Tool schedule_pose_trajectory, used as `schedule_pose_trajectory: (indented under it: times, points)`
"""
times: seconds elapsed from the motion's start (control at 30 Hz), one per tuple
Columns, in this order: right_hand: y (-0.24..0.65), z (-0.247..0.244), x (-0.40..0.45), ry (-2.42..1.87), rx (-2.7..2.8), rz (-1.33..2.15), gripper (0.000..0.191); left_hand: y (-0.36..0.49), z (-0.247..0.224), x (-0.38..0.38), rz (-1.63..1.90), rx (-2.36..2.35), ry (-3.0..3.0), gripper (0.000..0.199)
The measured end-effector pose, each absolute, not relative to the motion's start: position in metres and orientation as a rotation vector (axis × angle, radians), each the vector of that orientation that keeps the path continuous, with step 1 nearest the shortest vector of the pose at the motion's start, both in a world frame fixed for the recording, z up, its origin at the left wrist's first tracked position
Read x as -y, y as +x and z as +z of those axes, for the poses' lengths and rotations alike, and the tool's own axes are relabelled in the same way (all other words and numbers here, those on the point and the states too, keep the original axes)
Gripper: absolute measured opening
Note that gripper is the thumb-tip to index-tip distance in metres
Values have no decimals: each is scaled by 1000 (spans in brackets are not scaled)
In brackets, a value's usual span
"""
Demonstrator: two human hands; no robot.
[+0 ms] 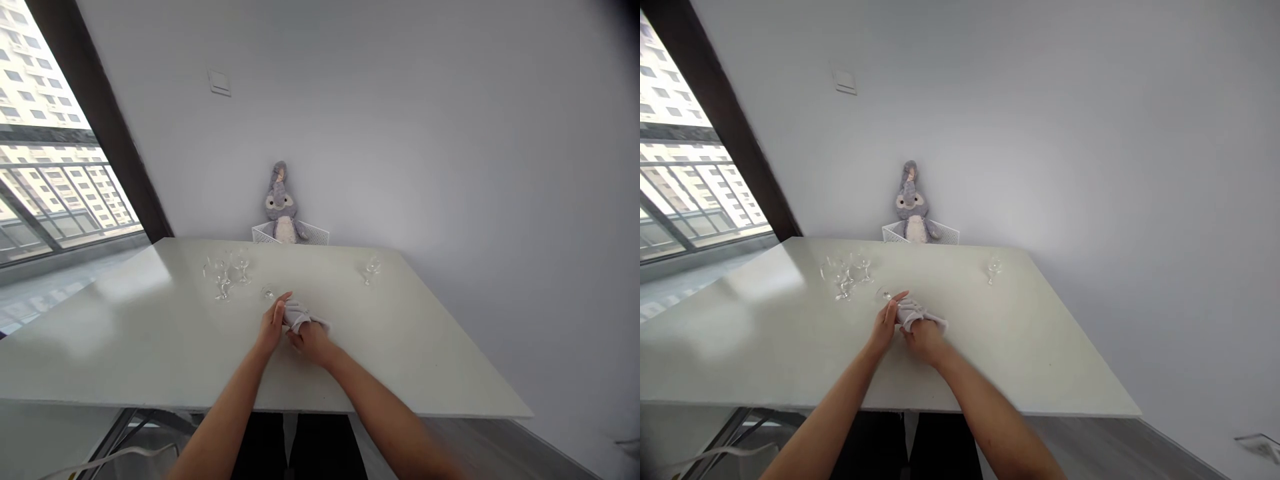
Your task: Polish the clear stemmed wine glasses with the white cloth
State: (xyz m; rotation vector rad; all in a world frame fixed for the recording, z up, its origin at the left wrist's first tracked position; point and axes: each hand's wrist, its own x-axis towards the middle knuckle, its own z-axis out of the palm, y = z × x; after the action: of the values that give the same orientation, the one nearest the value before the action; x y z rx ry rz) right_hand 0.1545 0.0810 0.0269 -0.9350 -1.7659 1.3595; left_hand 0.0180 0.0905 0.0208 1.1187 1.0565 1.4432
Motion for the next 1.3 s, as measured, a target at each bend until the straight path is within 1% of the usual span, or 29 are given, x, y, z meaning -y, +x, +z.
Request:
schedule_pose_trajectory:
  times: [0.07,0.2,0.27,0.3,0.37,0.47,0.5,0.53,0.6,0.7,0.73,0.8,0.87,0.9,1.03,1.1,1.13,1.2,1.3]
  points:
    - [151,24,-83,-964,1680,1362,31,19,21,-90,1458,-1021,1079,42]
    - [160,23,-97,-734,1135,1732,35,27,28,-87,1465,-905,1154,43]
    - [165,24,-99,-661,1009,1833,37,28,31,-86,1456,-900,1246,44]
    - [166,25,-98,-672,1034,1837,37,28,31,-86,1444,-920,1285,45]
    - [164,26,-92,-775,1255,1729,34,24,30,-88,1417,-986,1304,45]
    - [155,25,-82,-1004,1662,1301,28,19,23,-91,1394,-1033,1197,44]
    - [153,25,-81,-1059,1721,1185,27,18,21,-92,1383,-1025,1165,44]
    - [152,25,-82,-1095,1717,1139,27,19,19,-93,1372,-1008,1147,44]
    - [154,26,-86,-1081,1544,1287,28,21,16,-93,1361,-942,1156,48]
    - [163,29,-95,-905,1097,1680,30,26,17,-92,1341,-806,1220,59]
    - [166,30,-97,-845,1005,1757,31,26,18,-91,1334,-784,1253,60]
    - [167,29,-96,-798,999,1799,33,25,19,-91,1315,-829,1338,58]
    - [164,27,-92,-862,1226,1668,33,22,18,-92,1291,-955,1438,58]
    - [162,26,-89,-939,1396,1513,32,20,17,-93,1278,-1019,1476,58]
    - [159,23,-86,-1247,1984,624,25,18,11,-97,1257,-1150,1600,51]
    - [165,25,-90,-1337,2087,394,26,18,12,-96,1239,-1274,1772,46]
    - [169,27,-93,-1387,2097,370,25,19,14,-94,1234,-1379,1900,44]
    - [179,31,-99,-1471,2050,446,20,19,18,-90,1238,-1638,2175,43]
    - [191,36,-103,-1395,1957,792,17,19,23,-85,1206,-1868,2507,42]
